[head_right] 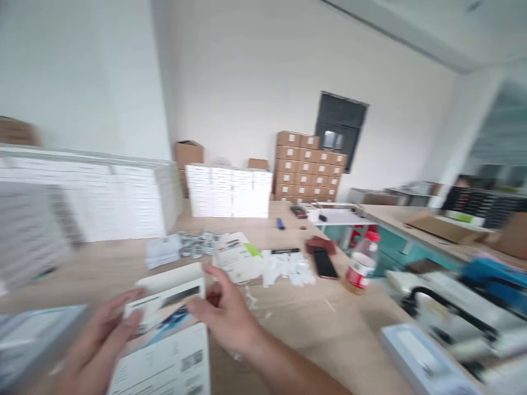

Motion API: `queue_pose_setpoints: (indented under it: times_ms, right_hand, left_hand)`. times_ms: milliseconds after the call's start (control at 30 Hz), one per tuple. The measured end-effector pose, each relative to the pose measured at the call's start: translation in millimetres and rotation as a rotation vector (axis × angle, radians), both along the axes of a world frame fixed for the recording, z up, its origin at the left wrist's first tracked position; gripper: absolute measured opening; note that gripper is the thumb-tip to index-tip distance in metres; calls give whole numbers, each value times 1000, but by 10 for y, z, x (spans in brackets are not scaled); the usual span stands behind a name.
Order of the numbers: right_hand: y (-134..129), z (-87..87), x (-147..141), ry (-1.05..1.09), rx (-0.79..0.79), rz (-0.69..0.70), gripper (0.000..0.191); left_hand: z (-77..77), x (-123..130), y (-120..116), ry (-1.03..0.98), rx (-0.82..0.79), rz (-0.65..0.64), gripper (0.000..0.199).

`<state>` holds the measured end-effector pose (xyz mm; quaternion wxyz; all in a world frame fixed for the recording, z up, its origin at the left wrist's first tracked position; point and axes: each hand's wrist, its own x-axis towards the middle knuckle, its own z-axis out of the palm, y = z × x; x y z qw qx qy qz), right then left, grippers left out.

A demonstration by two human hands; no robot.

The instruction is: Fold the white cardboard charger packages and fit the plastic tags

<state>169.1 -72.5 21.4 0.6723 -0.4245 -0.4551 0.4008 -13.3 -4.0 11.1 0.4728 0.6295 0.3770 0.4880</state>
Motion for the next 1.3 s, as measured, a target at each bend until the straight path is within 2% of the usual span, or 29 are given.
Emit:
queue_pose_setpoints:
  times_ms: [100, 200, 300, 433, 600, 767, 900, 1000, 1133, 1300]
  right_hand:
    - [-57, -31, -2, -19, -9, 87, 60]
    - [-112, -16, -59, -48, 39, 156, 39]
    - [-137, 0, -112, -54, 75, 142, 30]
    - [-129, -12, -130, -62, 68, 124, 27]
    - [-136, 8, -141, -32, 80, 137, 27]
    - [-139, 3, -134, -71, 50, 114, 30]
    - [-87, -33, -33, -82, -64, -27, 43]
    - [-46, -15, 63, -74, -115, -36, 51]
    - [-39, 38, 139, -125, -123, 44, 39]
    - [-70, 65, 158, -210, -61, 5, 25]
  left_hand:
    - [113, -146, -41, -22, -41, 14, 49]
    - [129, -91, -100, -61, -122, -32, 50]
    - [123, -61, -130, -109, -191, -90, 59]
    - [159, -85, -127, -154, -238, -142, 69]
    - [190, -96, -138, -185, -271, -219, 70]
    - [207, -106, -173, -190, -286, -187, 58]
    - [297, -107, -251, -198, -291, -121, 46]
    - [355, -98, -320, -209, -285, -161, 37]
    - [369, -93, -366, -230, -288, -267, 33]
    - [331, -104, -345, -211, -280, -349, 33]
